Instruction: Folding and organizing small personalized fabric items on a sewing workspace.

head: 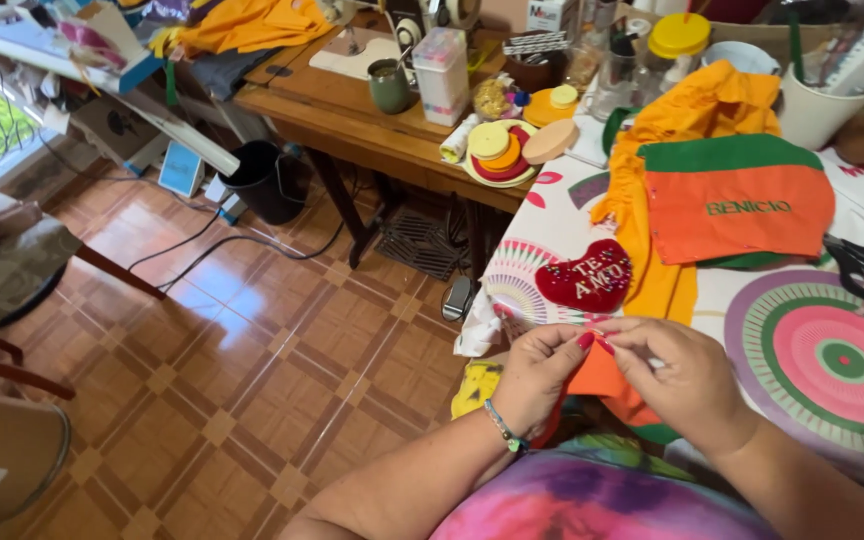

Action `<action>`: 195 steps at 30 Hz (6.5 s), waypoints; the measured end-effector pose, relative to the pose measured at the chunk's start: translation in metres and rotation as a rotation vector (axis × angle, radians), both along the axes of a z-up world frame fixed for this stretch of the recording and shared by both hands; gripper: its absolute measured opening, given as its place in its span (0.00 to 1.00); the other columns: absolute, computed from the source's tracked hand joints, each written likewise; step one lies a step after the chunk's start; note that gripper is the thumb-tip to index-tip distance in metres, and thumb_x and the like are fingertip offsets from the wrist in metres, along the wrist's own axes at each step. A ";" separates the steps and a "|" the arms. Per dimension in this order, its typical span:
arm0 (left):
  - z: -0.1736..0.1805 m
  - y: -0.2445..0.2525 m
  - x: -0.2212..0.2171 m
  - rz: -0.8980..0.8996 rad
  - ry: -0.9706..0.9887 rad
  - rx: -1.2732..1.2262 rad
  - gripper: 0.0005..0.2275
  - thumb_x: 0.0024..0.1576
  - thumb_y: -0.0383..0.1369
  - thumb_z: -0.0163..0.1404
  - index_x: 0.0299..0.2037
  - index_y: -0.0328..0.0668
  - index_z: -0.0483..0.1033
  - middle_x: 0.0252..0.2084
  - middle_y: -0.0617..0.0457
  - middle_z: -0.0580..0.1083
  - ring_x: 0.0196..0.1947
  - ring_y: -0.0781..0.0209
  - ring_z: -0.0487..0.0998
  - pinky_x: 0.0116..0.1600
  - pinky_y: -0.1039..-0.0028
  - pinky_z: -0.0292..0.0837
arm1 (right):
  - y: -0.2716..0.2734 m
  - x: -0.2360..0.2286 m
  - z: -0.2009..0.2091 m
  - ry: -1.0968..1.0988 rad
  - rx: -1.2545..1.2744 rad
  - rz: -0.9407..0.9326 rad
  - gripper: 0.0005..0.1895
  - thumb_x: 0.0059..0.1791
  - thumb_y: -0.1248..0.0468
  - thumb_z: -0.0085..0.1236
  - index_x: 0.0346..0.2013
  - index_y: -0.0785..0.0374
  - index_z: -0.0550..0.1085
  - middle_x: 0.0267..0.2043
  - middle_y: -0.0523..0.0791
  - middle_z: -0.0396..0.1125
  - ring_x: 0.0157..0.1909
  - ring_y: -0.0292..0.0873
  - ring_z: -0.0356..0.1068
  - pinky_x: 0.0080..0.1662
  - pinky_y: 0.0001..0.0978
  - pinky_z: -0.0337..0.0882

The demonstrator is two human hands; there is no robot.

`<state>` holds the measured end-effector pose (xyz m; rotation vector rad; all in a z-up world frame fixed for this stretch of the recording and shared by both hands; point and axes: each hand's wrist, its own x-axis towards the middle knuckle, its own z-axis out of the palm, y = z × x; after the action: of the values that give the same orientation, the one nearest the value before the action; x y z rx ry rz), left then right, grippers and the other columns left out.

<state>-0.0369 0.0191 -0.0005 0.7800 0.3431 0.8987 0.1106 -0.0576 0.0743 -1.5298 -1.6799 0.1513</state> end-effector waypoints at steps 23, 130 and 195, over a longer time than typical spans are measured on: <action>0.001 0.040 -0.059 0.084 0.249 0.207 0.03 0.61 0.29 0.57 0.39 0.40 0.81 0.27 0.64 0.70 0.27 0.78 0.60 0.34 0.84 0.56 | 0.098 -0.009 0.040 -0.500 -0.101 0.076 0.10 0.47 0.57 0.62 0.39 0.56 0.80 0.45 0.42 0.73 0.49 0.48 0.71 0.57 0.47 0.67; 0.041 -0.015 0.019 0.042 0.386 0.180 0.05 0.60 0.29 0.58 0.41 0.35 0.83 0.19 0.59 0.75 0.21 0.80 0.72 0.27 0.92 0.70 | -0.018 0.010 -0.011 0.090 0.107 -0.222 0.03 0.51 0.65 0.60 0.39 0.60 0.78 0.44 0.42 0.79 0.44 0.47 0.79 0.45 0.35 0.77; 0.056 -0.005 -0.020 0.242 0.607 1.070 0.13 0.64 0.38 0.49 0.52 0.40 0.69 0.44 0.49 0.76 0.41 0.53 0.78 0.48 0.66 0.72 | -0.029 0.053 0.016 1.296 -0.201 0.002 0.05 0.51 0.72 0.54 0.40 0.71 0.73 0.46 0.60 0.75 0.49 0.54 0.75 0.55 0.44 0.74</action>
<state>-0.0564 0.0141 0.0555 2.0535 0.4894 1.0452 0.1638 -0.0867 0.0898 -1.0912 -0.6147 1.0749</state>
